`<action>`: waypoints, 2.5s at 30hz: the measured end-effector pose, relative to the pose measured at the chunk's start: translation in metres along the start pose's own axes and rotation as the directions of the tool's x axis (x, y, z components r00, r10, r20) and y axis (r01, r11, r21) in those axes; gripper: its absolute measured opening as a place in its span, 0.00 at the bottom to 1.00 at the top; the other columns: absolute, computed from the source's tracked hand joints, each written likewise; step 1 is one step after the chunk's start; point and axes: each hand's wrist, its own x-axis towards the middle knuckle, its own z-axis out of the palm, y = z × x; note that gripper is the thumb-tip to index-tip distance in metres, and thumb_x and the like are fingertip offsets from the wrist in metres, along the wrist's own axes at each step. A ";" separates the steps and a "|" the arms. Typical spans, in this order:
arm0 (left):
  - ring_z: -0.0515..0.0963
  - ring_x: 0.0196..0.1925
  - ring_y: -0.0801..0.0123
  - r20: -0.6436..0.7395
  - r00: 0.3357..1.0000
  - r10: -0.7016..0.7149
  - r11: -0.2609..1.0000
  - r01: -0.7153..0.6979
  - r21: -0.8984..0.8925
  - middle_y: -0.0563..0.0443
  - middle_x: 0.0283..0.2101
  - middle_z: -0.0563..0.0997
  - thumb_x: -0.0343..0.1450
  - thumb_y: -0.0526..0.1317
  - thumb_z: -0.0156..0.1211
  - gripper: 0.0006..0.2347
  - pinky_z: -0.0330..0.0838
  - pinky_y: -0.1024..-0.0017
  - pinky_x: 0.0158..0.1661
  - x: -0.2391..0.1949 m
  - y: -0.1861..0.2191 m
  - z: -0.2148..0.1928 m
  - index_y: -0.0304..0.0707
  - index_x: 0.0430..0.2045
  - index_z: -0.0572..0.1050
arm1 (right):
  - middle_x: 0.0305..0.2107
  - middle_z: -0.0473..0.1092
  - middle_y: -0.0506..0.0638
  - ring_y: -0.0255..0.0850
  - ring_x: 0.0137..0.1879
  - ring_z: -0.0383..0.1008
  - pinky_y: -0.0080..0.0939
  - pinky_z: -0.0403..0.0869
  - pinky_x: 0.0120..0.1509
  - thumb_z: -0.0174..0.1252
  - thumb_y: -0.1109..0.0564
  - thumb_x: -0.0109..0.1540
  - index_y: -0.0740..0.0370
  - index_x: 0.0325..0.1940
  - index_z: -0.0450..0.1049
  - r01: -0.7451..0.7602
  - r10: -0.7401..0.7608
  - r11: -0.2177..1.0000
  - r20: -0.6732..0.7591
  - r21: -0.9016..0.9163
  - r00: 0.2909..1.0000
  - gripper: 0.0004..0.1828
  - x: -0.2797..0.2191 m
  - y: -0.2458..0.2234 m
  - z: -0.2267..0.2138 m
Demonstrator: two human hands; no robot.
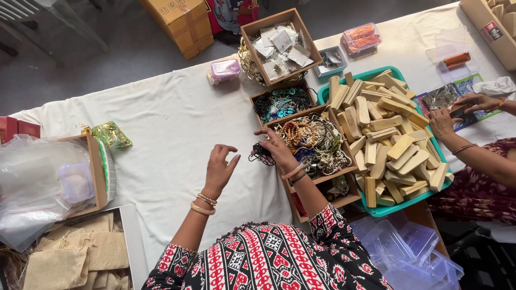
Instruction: The person sorts through various jewelry items, including necklaces and bracelets, on a table covered with a white cloth. They place selected items into small clear plastic bags and then transfer them into decorative drawstring pouches. The person ties the pouches and sets them aside, repeating the process with different jewelry pieces.
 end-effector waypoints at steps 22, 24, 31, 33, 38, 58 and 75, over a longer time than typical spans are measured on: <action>0.75 0.37 0.56 0.183 0.927 0.326 0.919 -0.357 0.169 0.46 0.32 0.73 0.72 0.34 0.62 0.04 0.72 0.61 0.38 0.057 0.085 -0.096 0.33 0.30 0.74 | 0.53 0.69 0.58 0.52 0.59 0.70 0.50 0.70 0.61 0.67 0.58 0.61 0.64 0.59 0.72 0.609 -0.700 0.265 0.285 -0.748 0.654 0.23 0.010 -0.016 0.031; 0.77 0.36 0.56 0.139 0.926 0.351 0.923 -0.368 0.115 0.46 0.32 0.74 0.71 0.32 0.62 0.04 0.73 0.62 0.36 0.060 0.093 -0.101 0.32 0.29 0.73 | 0.46 0.73 0.45 0.34 0.50 0.76 0.36 0.76 0.57 0.66 0.57 0.61 0.58 0.64 0.65 0.490 -0.383 0.831 0.367 -0.264 0.848 0.28 0.023 -0.005 0.038; 0.86 0.38 0.70 -0.027 0.985 0.168 0.913 -0.166 -0.373 0.47 0.37 0.82 0.76 0.30 0.58 0.02 0.84 0.74 0.38 0.061 0.101 -0.142 0.28 0.38 0.74 | 0.31 0.78 0.45 0.32 0.37 0.77 0.37 0.78 0.42 0.66 0.59 0.60 0.56 0.50 0.79 0.255 -0.185 0.783 0.179 -0.567 0.966 0.13 0.050 0.072 0.033; 0.83 0.47 0.67 -0.096 0.979 0.181 0.738 -0.200 -0.645 0.42 0.46 0.82 0.80 0.33 0.52 0.05 0.86 0.69 0.47 0.059 0.100 -0.160 0.28 0.43 0.71 | 0.33 0.78 0.45 0.31 0.37 0.78 0.36 0.77 0.44 0.66 0.61 0.59 0.56 0.45 0.82 0.264 -0.230 0.663 0.145 -0.701 0.962 0.10 0.055 0.098 0.027; 0.85 0.51 0.59 -0.175 0.978 0.110 0.629 -0.205 -0.750 0.37 0.48 0.82 0.82 0.37 0.50 0.05 0.86 0.64 0.47 0.049 0.075 -0.190 0.32 0.45 0.68 | 0.28 0.76 0.47 0.34 0.31 0.71 0.39 0.72 0.38 0.60 0.59 0.67 0.58 0.47 0.79 0.029 -0.016 0.781 0.027 -0.624 1.000 0.06 0.054 0.108 0.028; 0.79 0.37 0.79 -0.074 0.959 -0.273 0.838 0.200 -0.507 0.46 0.43 0.85 0.76 0.32 0.57 0.05 0.80 0.77 0.40 -0.013 -0.079 -0.121 0.32 0.30 0.73 | 0.30 0.76 0.47 0.31 0.33 0.74 0.35 0.75 0.38 0.55 0.62 0.69 0.61 0.50 0.75 0.283 -0.339 0.716 0.036 -0.638 0.940 0.07 0.012 0.028 0.033; 0.84 0.33 0.78 0.305 0.937 -0.169 0.845 0.297 -0.444 0.51 0.30 0.86 0.68 0.32 0.68 0.05 0.78 0.77 0.34 0.017 -0.080 -0.041 0.30 0.35 0.82 | 0.35 0.73 0.49 0.39 0.40 0.75 0.41 0.76 0.47 0.58 0.61 0.66 0.57 0.54 0.71 0.462 -0.344 0.554 0.315 -0.693 0.885 0.12 0.061 0.034 0.091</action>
